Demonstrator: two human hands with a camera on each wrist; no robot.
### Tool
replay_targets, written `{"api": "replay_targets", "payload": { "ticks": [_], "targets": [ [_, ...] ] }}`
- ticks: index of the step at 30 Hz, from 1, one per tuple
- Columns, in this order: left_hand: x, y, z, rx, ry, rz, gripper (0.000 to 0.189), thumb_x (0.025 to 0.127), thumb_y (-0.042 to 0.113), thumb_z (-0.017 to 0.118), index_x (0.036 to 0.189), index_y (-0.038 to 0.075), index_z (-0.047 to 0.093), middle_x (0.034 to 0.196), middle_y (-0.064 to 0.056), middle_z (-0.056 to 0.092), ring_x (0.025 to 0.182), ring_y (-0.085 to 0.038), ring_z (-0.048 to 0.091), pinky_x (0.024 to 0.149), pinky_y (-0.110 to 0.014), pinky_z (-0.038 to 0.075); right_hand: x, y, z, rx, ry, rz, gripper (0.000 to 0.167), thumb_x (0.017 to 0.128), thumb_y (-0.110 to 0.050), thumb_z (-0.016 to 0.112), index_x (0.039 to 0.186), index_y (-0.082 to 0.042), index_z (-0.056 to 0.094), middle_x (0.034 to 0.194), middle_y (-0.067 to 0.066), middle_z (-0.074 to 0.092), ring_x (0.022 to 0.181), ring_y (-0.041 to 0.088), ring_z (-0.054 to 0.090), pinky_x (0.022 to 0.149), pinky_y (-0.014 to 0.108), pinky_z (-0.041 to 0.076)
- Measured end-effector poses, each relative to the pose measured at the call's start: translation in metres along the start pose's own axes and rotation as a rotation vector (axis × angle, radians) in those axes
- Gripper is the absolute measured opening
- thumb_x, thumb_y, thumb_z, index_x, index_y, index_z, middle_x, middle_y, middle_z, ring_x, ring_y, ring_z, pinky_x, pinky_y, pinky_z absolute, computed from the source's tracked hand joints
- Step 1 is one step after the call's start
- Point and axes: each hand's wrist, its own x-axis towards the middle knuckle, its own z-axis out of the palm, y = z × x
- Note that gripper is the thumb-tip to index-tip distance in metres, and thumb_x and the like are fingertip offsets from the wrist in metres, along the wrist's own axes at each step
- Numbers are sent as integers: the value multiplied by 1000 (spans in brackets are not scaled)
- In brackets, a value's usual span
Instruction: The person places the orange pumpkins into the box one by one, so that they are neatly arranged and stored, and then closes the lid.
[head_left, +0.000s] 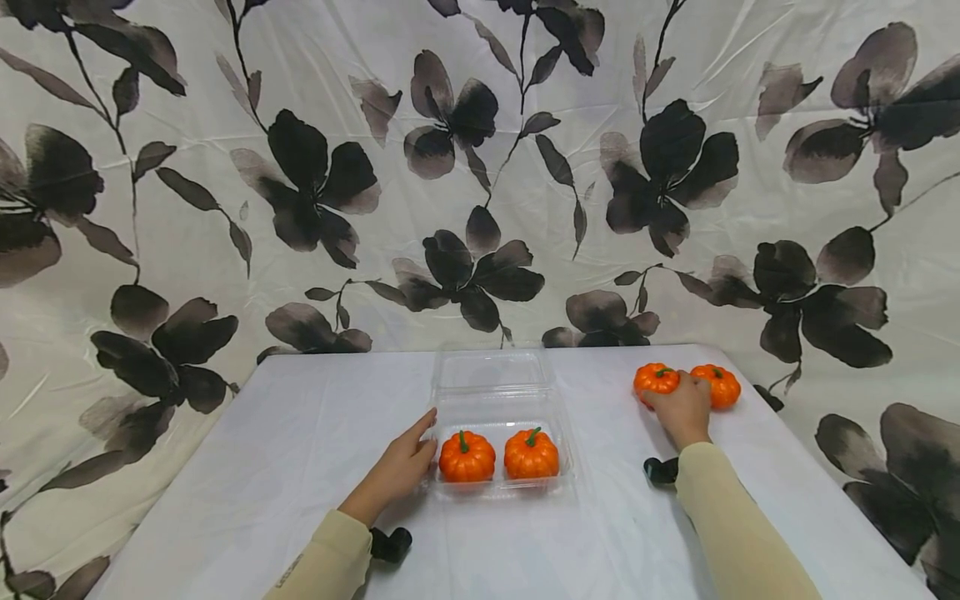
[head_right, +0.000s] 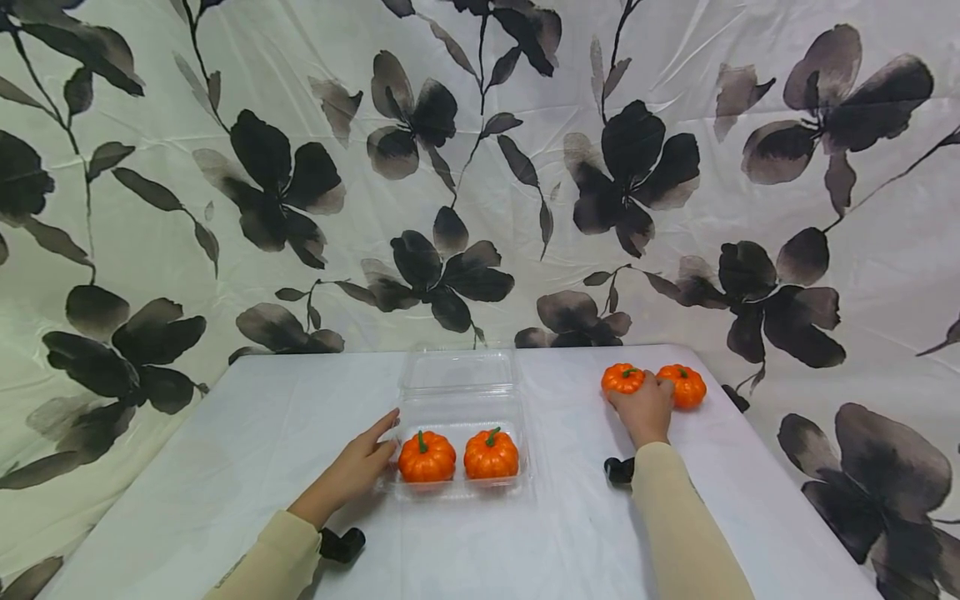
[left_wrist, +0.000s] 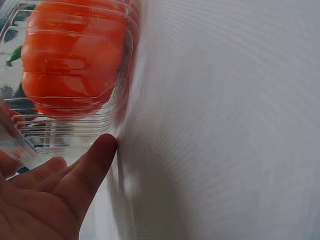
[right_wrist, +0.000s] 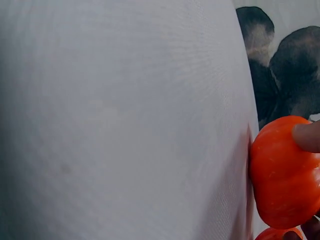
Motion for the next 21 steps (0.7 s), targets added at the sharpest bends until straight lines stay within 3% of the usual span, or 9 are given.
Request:
{"api": "replay_targets", "payload": {
  "ticks": [13,21],
  "targets": [
    [0,0,0,8,1,3,57,100,24,45,154,17,28,151,-10,43,95,-17,57,86,-36,50,-6,-3,-2,117,-56,-64,87,83,-26,71,150,-2,22,148,27,34,132,44,35,111,61,32],
    [-2,2,1,9,-2,-17,58,99,25,45,154,18,28,152,-10,43,101,-17,59,99,-47,50,-13,-8,-6,163,-157,-133,90,86,-32,71,154,-9,17,155,23,26,137,43,31,112,60,30]
  ]
}}
